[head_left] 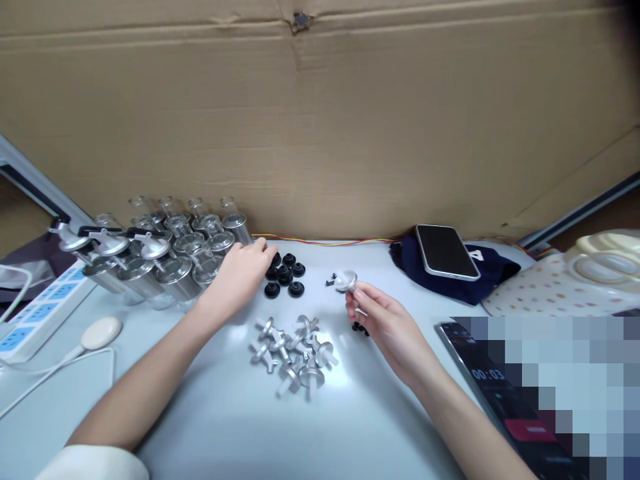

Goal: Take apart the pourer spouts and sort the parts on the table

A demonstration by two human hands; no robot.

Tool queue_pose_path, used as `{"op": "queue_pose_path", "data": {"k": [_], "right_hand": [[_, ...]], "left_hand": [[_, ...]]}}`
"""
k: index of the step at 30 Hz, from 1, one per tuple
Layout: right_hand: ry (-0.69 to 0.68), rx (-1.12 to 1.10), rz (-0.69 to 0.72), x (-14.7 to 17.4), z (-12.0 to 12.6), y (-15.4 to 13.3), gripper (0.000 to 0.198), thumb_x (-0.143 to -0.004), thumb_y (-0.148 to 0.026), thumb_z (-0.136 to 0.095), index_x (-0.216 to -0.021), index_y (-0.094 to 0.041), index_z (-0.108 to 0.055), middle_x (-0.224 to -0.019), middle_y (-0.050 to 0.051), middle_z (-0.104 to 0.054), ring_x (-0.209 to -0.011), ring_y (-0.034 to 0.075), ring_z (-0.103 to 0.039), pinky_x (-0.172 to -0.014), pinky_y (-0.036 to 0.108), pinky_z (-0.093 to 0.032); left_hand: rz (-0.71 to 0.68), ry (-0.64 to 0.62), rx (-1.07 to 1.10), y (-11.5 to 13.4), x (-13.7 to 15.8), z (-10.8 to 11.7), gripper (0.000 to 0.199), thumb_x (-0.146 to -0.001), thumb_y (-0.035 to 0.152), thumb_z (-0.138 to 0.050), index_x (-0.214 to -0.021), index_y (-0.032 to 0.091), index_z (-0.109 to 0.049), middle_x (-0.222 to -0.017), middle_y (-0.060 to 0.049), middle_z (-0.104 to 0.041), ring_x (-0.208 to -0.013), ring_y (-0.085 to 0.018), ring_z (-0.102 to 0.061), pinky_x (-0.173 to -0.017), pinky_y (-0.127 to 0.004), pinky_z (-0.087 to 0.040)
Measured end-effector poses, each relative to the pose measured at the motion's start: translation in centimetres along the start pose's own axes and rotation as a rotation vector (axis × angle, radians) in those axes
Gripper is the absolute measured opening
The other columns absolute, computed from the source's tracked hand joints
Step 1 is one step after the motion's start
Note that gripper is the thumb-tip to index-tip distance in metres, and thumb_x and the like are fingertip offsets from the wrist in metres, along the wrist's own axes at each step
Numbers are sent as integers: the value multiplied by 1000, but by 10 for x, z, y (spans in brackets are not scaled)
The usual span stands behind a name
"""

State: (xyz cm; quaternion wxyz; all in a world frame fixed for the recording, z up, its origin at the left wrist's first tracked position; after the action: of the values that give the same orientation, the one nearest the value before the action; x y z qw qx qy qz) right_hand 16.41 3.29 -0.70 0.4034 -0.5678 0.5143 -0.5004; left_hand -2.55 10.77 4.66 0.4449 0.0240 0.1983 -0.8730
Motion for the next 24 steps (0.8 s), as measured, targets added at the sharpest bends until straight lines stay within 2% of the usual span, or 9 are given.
{"op": "queue_pose_path", "data": {"k": [4,7,14,18,21,24], "right_hand": [[57,-10,-3,0,3,1,36,-68,-48,-71,-87,-20,-60,-69,-2,-53,-63,13,-45,-66,29,-36],[51,-4,31,0,2,0,36,-68,-48,-70,-88,-20,-58,-69,-2,-54,-64,13,-45,-66,29,-36],[42,70,62,-1,5,2,26,-77,-45,-63,-90,-23,-58,-69,-4,-51,-65,13,-43,-67,28,-34],[85,183,78,-1,7,1,26,-80,-46,-57,-89,-22,-61,-64,-5,-46,-62,12,-41,-63,26,-32],[91,314,88,0,5,-1,27,-81,-46,-55,-82,-20,-62,-60,-4,-45,-59,13,-41,-59,26,-33],[45,467,113,0,-1,-1,25,-79,-42,-54,-79,-18,-62,-66,-1,-55,-62,14,-47,-61,27,-37]], "left_hand": [[63,-100,-49,-2,2,-6,30,-81,-2,-35,-90,12,-60,-85,-11,-64,-72,-24,-65,-64,-33,-38],[77,-154,-44,5,2,-7,30,-80,-3,-36,-89,11,-61,-84,-12,-65,-74,-26,-66,-68,-36,-38],[88,-216,-12,13,-5,-24,31,-80,-2,-39,-99,8,-61,-89,-15,-66,-80,-27,-67,-74,-36,-39],[75,-243,7,12,-6,-33,33,-83,1,-38,-107,9,-60,-94,-14,-64,-84,-27,-66,-76,-37,-40],[74,-269,15,11,-5,-34,41,-84,-1,-34,-118,9,-54,-99,-14,-62,-85,-26,-66,-76,-37,-42],[93,-289,18,9,-2,-29,57,-81,-5,-30,-136,10,-36,-100,-13,-61,-81,-24,-66,-71,-34,-44]]}}
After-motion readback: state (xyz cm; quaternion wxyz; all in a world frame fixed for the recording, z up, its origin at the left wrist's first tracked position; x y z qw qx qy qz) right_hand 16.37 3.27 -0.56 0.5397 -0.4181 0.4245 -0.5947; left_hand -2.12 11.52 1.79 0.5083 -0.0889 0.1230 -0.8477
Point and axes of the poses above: each hand's wrist, its own x-axis away from the middle knuckle, its own z-axis out of the back of the hand, y = z × x, the point moved 5 cm from there along -x, towards the middle knuckle
